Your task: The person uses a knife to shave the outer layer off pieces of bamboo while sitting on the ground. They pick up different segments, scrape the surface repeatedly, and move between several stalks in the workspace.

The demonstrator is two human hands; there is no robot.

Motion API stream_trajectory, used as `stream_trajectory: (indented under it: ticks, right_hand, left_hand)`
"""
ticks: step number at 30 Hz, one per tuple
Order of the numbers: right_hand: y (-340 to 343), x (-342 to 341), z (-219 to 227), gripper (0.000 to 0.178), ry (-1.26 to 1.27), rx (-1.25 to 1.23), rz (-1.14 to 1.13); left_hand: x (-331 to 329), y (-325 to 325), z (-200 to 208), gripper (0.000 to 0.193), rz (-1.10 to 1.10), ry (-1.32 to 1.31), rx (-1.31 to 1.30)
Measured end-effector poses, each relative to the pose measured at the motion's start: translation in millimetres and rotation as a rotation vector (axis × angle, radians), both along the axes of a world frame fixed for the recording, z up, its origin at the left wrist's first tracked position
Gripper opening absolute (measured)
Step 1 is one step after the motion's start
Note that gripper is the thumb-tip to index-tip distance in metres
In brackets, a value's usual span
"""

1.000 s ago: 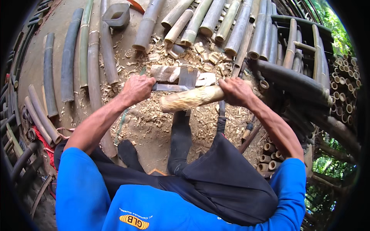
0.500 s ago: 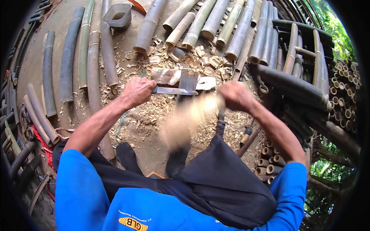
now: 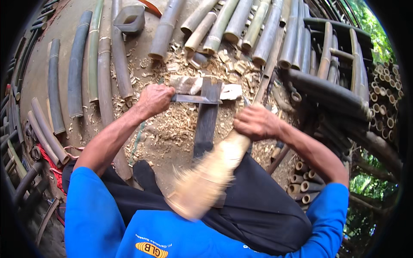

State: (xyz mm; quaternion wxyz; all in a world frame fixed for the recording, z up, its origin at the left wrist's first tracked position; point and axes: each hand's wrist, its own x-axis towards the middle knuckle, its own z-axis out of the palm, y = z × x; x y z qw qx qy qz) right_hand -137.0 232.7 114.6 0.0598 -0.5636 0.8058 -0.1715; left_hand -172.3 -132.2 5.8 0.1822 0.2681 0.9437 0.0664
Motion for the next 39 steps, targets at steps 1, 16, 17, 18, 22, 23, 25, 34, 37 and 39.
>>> stream_trajectory:
  ticks: [1, 16, 17, 18, 22, 23, 25, 34, 37, 39]
  right_hand:
    - [7, -14, -1, 0.029, 0.102, -0.115, 0.094]
    - [2, -12, -8, 0.031, -0.02, 0.452, -0.264]
    - [-1, 0, -11, 0.033, -0.076, 0.359, -0.203]
    - [-12, 12, 0, 0.033, -0.021, 0.348, -0.118]
    - [-38, 53, 29, 0.026, 0.026, 0.328, -0.062]
    - [-37, 58, 29, 0.026, -0.011, 0.302, -0.104]
    - [-29, 66, 34, 0.036, -0.116, 0.269, -0.194]
    - [-9, 64, 64, 0.068, -0.634, -0.226, -1.064]
    - [-12, 51, 66, 0.068, -0.696, -0.439, -1.151]
    - [-14, 48, 67, 0.073, -0.789, -0.579, -1.25]
  left_hand:
    - [3, 4, -4, 0.017, -0.016, -0.013, 0.012]
    - [-3, -4, -16, 0.022, 0.01, 0.187, 0.11]
    - [-1, -1, -13, 0.022, -0.003, 0.186, 0.111]
    - [2, -1, -10, 0.031, -0.065, 0.35, 0.186]
    - [-6, -10, -14, 0.036, -0.127, 0.281, 0.297]
    - [-17, -12, -17, 0.03, -0.066, -0.01, 0.298]
    - [-46, -6, -2, 0.017, -0.1, -0.287, 0.299]
    - [-105, 6, 30, 0.047, 0.272, -0.368, 0.696]
    - [-90, 8, 45, 0.06, -0.007, -0.187, 0.381]
    - [-83, 12, 40, 0.068, -0.089, -0.101, 0.44]
